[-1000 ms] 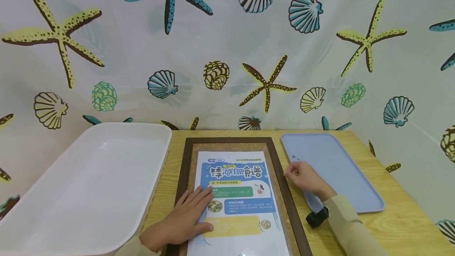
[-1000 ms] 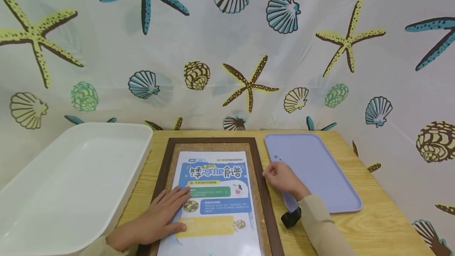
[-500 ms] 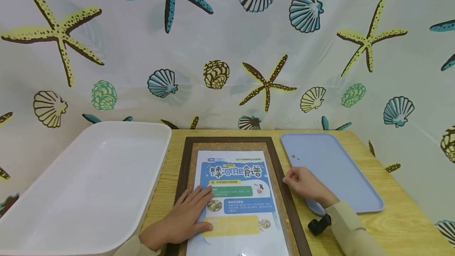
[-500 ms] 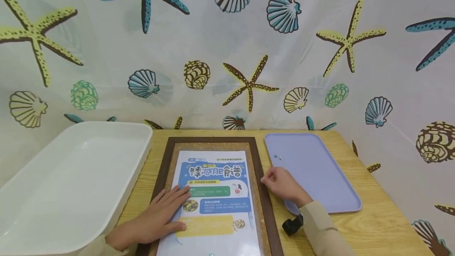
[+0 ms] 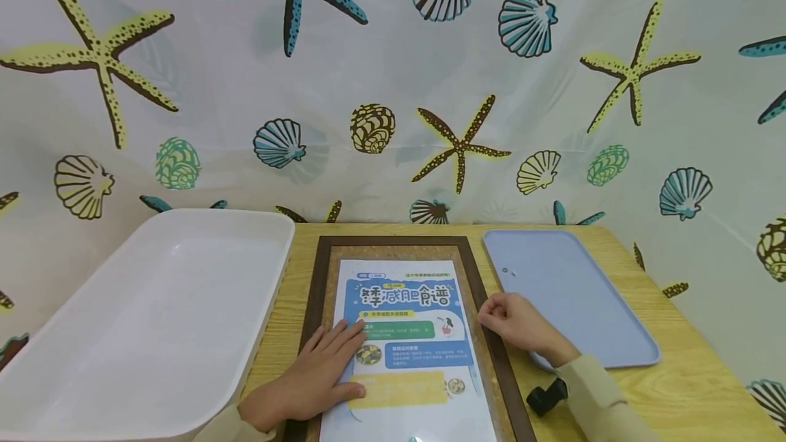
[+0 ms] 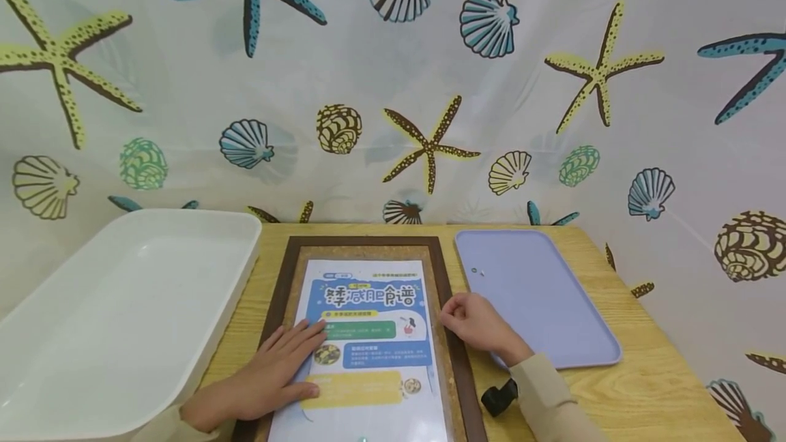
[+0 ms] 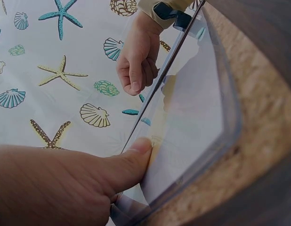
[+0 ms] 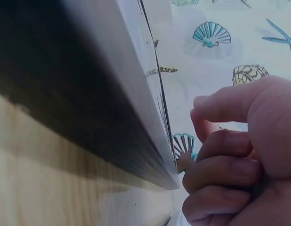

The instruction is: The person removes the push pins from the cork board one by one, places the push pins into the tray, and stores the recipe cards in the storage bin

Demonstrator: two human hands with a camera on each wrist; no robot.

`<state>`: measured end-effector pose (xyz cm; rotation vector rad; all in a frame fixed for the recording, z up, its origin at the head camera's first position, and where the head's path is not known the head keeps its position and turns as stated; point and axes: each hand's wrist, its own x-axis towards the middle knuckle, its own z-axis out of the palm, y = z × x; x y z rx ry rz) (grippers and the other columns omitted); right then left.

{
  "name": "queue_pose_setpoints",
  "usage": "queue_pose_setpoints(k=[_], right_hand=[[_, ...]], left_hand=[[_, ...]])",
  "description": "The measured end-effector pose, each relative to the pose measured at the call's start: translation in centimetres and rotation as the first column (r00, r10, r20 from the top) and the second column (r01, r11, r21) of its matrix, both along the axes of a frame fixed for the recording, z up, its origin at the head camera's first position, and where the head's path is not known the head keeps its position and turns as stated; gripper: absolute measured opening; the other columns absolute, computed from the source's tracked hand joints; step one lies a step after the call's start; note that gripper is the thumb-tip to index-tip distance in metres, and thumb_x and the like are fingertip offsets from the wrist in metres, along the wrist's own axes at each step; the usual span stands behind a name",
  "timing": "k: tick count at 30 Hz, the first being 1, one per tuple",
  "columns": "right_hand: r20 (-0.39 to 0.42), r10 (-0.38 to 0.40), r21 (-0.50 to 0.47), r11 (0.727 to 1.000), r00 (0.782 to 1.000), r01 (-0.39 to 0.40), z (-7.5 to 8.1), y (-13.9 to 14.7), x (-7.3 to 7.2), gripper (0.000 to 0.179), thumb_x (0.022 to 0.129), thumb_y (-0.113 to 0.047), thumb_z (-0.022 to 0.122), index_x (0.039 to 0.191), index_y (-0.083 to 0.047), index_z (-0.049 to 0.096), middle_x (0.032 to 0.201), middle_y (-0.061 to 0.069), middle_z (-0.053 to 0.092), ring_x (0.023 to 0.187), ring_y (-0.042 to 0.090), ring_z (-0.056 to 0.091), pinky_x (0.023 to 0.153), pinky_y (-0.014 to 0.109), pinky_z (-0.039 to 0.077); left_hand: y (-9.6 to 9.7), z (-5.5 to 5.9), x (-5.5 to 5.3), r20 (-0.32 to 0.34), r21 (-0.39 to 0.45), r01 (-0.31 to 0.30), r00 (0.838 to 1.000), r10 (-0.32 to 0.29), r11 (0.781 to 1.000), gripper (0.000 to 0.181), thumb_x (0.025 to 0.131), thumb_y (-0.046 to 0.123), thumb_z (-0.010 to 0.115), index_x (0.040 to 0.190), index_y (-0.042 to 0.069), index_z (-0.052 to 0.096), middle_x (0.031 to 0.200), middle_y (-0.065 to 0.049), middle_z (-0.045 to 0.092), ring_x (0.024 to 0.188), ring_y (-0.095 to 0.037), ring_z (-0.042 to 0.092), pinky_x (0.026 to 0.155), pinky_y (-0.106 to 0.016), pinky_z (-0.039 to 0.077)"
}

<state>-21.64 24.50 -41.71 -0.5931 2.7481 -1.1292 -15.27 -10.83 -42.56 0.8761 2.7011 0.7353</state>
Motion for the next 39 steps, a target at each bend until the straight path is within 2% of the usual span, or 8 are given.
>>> queue_pose_setpoints(k=[5,9,15,20,25,31,39], right_hand=[[-0.008,0.089,-0.004,0.996,0.996,-0.089,-0.1,-0.5,0.3,0.01,0.093,-0.009,0.061,0.089,-0.002,0.065,0.06,-0.005,0.048,0.049,0.001,0.038,0.048,0.019,0.035],[-0.012,0.131,-0.011,0.991,0.991,-0.131,0.0,-0.9,0.5,0.007,0.092,-0.008,0.063,0.088,-0.002,0.065,0.061,-0.006,0.048,0.049,0.0,0.038,0.047,0.018,0.033],[0.019,0.2,-0.016,0.98,0.98,-0.2,0.6,-1.2,1.2,0.007,0.092,-0.009,0.063,0.091,-0.002,0.065,0.062,-0.007,0.047,0.051,0.0,0.039,0.05,0.018,0.034],[0.062,0.308,-0.012,0.951,0.949,-0.308,1.0,-1.6,1.8,0.009,0.093,-0.007,0.062,0.096,0.0,0.065,0.06,-0.01,0.042,0.05,-0.001,0.034,0.052,0.017,0.035],[0.07,0.391,0.003,0.92,0.918,-0.392,1.5,-2.3,2.3,0.011,0.092,-0.007,0.062,0.1,-0.002,0.067,0.057,-0.013,0.035,0.048,-0.002,0.029,0.056,0.016,0.035],[0.073,0.425,0.011,0.904,0.902,-0.426,2.0,-2.6,2.8,0.012,0.092,-0.008,0.064,0.103,-0.004,0.066,0.057,-0.011,0.035,0.048,-0.002,0.028,0.063,0.017,0.042],[0.069,0.451,0.021,0.891,0.89,-0.453,2.1,-2.8,3.1,0.012,0.092,-0.01,0.065,0.104,-0.005,0.066,0.057,-0.011,0.035,0.048,-0.003,0.028,0.068,0.018,0.046]], left_hand=[[-0.3,0.0,0.0,0.004,-0.005,0.002,1.0,-0.002,1.0,0.079,0.092,0.049,0.057,0.148,-0.001,0.032,0.158,-0.017,0.025,0.146,-0.043,0.014,0.112,-0.067,0.008],[-0.4,0.2,0.1,-0.005,-0.002,0.01,1.0,-0.01,1.0,0.079,0.092,0.049,0.057,0.148,-0.002,0.032,0.157,-0.018,0.025,0.145,-0.044,0.015,0.111,-0.068,0.008],[-0.3,0.2,0.2,0.005,0.002,0.01,1.0,-0.01,1.0,0.079,0.092,0.048,0.057,0.148,-0.002,0.032,0.157,-0.018,0.025,0.145,-0.044,0.015,0.111,-0.069,0.009],[-0.2,-0.3,0.3,0.024,0.004,-0.001,1.0,0.0,1.0,0.079,0.092,0.049,0.057,0.148,-0.001,0.032,0.158,-0.017,0.025,0.146,-0.044,0.014,0.111,-0.068,0.008],[-0.2,-0.6,0.4,0.026,0.0,-0.018,0.999,0.018,1.0,0.079,0.091,0.049,0.058,0.148,0.0,0.033,0.158,-0.016,0.025,0.146,-0.043,0.014,0.112,-0.068,0.008],[0.0,-0.5,0.1,-0.015,-0.007,-0.009,1.0,0.009,1.0,0.079,0.091,0.049,0.058,0.147,-0.001,0.033,0.157,-0.017,0.025,0.145,-0.044,0.015,0.111,-0.068,0.009],[0.1,-0.3,-0.1,0.001,-0.001,-0.009,1.0,0.009,1.0,0.079,0.091,0.048,0.059,0.148,-0.001,0.033,0.158,-0.016,0.025,0.146,-0.043,0.014,0.112,-0.067,0.008]])
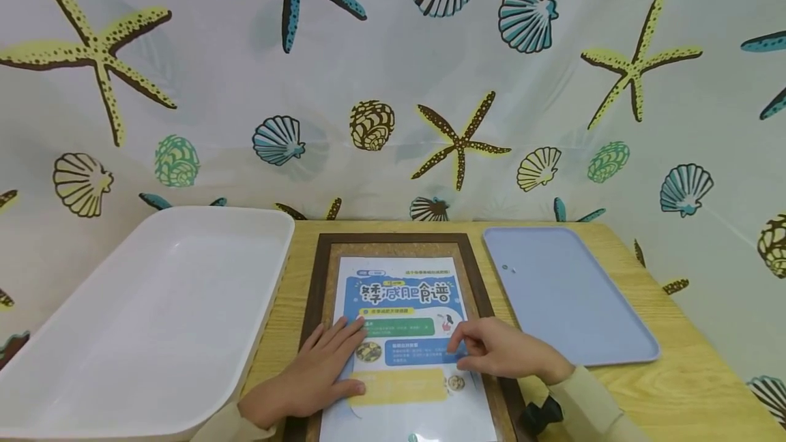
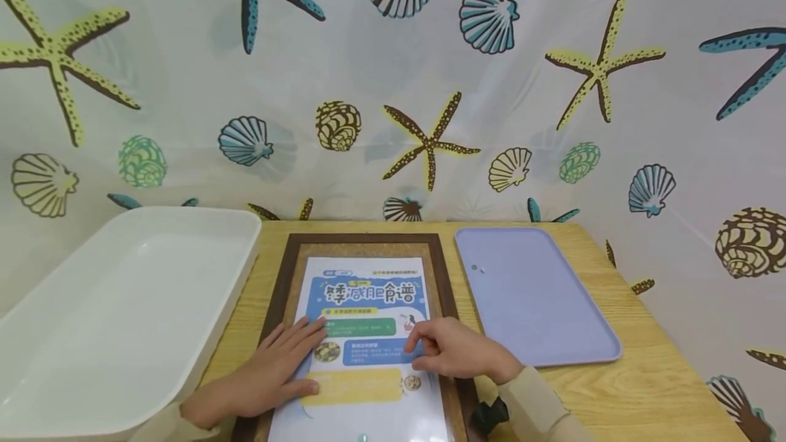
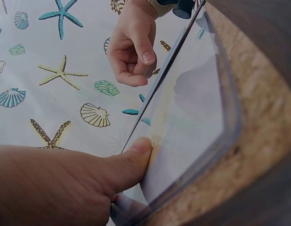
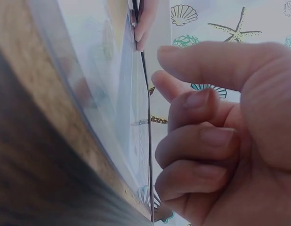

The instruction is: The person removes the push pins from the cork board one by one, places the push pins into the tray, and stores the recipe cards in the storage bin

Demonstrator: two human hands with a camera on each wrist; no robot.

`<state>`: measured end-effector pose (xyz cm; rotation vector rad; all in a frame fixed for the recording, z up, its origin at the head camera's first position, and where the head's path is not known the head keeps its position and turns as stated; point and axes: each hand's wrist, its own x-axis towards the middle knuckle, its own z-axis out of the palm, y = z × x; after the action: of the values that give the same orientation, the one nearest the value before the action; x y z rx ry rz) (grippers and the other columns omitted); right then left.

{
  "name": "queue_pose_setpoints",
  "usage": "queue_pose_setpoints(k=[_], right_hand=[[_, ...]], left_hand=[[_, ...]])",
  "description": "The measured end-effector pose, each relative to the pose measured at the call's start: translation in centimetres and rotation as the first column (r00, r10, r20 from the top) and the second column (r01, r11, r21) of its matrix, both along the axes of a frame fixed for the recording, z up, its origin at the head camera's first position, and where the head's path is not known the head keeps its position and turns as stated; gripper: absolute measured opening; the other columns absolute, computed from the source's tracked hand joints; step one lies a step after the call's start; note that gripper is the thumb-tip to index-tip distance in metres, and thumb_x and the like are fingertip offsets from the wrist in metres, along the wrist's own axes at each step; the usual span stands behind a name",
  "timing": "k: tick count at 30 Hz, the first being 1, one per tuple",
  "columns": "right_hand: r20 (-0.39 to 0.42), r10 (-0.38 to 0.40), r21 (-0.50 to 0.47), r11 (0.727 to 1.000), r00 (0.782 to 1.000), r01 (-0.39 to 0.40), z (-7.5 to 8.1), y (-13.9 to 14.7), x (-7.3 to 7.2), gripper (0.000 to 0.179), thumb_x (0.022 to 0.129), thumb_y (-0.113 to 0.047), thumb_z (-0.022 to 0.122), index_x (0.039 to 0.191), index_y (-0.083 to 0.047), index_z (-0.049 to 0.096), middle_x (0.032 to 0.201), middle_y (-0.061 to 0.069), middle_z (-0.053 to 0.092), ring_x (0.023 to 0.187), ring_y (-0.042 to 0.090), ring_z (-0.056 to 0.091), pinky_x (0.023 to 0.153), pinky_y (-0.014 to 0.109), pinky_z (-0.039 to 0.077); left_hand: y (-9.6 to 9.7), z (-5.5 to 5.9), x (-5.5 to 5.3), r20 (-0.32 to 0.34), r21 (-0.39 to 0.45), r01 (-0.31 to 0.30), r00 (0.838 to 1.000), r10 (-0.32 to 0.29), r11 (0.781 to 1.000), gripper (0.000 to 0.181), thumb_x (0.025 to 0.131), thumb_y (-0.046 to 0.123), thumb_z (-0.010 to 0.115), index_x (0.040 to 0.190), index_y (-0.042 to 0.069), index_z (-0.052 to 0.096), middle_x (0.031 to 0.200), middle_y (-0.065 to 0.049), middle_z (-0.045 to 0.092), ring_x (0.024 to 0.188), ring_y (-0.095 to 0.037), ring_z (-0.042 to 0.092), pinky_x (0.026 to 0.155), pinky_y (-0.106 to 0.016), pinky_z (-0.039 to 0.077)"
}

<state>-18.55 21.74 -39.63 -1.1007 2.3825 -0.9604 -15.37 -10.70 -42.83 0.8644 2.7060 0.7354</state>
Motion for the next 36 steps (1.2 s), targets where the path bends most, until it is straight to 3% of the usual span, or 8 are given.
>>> queue_pose_setpoints(k=[12,36], right_hand=[[0.061,0.046,0.096,0.994,0.997,-0.051,0.1,-0.8,0.3,0.011,0.09,-0.014,0.068,0.101,-0.013,0.066,0.06,-0.014,0.036,0.05,-0.002,0.03,0.055,0.013,0.032],[0.025,0.188,0.046,0.981,0.982,-0.189,-0.5,-2.5,0.9,0.015,0.09,-0.012,0.068,0.104,-0.009,0.062,0.062,-0.011,0.035,0.054,-0.004,0.029,0.062,0.012,0.035]], left_hand=[[0.0,0.2,-0.1,-0.002,-0.005,0.004,1.0,-0.004,1.0,0.079,0.091,0.049,0.058,0.148,0.0,0.032,0.158,-0.016,0.025,0.146,-0.042,0.014,0.112,-0.067,0.008],[-0.1,0.4,0.1,-0.012,-0.006,0.01,1.0,-0.01,1.0,0.079,0.091,0.048,0.059,0.147,-0.001,0.033,0.157,-0.017,0.026,0.145,-0.043,0.016,0.111,-0.068,0.01]])
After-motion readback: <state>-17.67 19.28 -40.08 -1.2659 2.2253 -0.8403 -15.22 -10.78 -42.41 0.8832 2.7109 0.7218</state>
